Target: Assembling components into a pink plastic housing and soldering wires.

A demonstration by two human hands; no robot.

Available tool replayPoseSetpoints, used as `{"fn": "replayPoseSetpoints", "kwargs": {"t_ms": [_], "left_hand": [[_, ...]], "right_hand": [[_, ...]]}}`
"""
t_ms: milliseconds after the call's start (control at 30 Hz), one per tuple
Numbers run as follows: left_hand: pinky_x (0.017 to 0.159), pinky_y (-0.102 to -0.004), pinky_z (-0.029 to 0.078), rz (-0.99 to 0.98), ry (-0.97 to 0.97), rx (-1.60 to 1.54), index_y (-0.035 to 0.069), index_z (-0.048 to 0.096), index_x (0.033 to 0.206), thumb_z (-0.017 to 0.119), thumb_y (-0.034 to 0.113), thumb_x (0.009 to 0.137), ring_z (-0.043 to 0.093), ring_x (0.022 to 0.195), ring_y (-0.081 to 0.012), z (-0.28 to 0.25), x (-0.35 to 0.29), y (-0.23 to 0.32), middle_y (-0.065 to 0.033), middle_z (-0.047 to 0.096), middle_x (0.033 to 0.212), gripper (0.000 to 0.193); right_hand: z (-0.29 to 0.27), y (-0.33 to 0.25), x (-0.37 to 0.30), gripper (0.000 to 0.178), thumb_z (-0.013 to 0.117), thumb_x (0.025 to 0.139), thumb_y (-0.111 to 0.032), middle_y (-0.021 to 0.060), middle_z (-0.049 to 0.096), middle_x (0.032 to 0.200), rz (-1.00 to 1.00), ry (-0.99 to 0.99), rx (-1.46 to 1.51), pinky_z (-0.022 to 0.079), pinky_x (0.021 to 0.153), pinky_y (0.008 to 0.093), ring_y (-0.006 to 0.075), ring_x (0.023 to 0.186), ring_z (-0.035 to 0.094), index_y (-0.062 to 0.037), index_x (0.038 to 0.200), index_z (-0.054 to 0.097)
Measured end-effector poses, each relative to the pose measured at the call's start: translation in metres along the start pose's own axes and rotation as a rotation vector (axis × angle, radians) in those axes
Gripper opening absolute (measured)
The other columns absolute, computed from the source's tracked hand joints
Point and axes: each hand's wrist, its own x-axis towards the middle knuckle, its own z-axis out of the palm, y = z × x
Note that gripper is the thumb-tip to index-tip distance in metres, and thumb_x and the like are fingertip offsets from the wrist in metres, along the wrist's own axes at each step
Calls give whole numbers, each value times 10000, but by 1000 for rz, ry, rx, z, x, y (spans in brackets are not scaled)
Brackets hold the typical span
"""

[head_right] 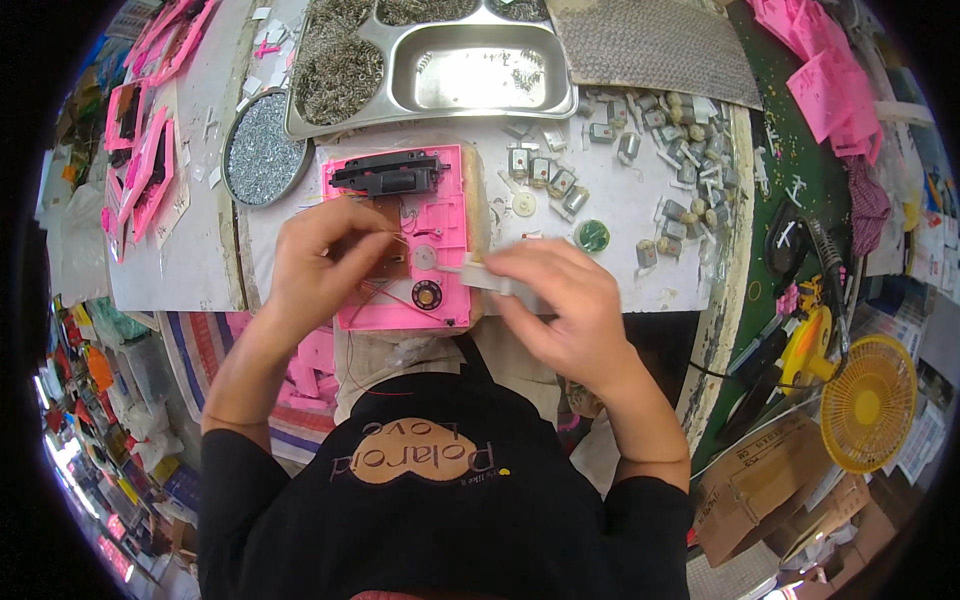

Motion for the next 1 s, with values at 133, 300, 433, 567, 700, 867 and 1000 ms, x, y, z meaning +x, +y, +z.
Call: {"fn": "replayPoseSetpoints", "kwargs": {"t_ms": [133,300,433,567,700,867,1000], "left_hand": [[585,-243,491,49,194,32,-1,712,942,718,-27,881,651,675,-112,4,-6,8,-72,700,844,66],[590,-236,504,90,269,-20,-5,710,941,725,-37,875,665,679,-112,18,-11,-9,-79,702,855,75],[590,-248,535,77,257,-103,-5,709,957,714,-26,896,706,679,-131,22,-12,-6,-90,716,844,64],[595,-251,560,63,197,-120,-10,701,990,693,-14,928,731,690,-139,23,-14,-14,-83,730,813,63],[596,-250,563,31,197,-181,-14,693,1021,683,-5,943,736,688,-138,25,-13,-10,-84,731,797,79],[584,-251,558,41,194,-188,-9,678,1024,684,1,943,739,678,-139,26,-14,-13,-85,725,785,81],[571,-251,551,55,189,-160,-1,667,1011,686,-4,939,736,671,-138,25,-13,-13,-77,719,774,74]], "right_hand": [[13,2,29,332,783,678,-21,60,668,1016,-180,-68,-201,501,823,392,295,960,570,-72,1002,731],[14,-6,42,288,775,660,-58,44,641,955,-254,-154,-346,494,797,395,282,921,568,-67,945,737],[17,-1,51,363,803,614,-28,58,649,966,-346,-207,-324,499,775,399,299,916,574,-70,969,736],[11,6,59,315,754,623,-80,43,645,953,-421,-264,-296,492,802,395,273,941,587,-57,936,729],[8,-1,62,387,781,599,-69,54,648,968,-466,-310,-352,491,804,401,287,934,587,-56,981,726],[5,-4,69,375,775,603,-65,54,650,967,-490,-343,-354,486,808,406,286,933,588,-55,975,729],[2,6,70,387,770,589,-33,52,654,969,-416,-307,-271,486,819,412,292,931,586,-67,973,733]]}}
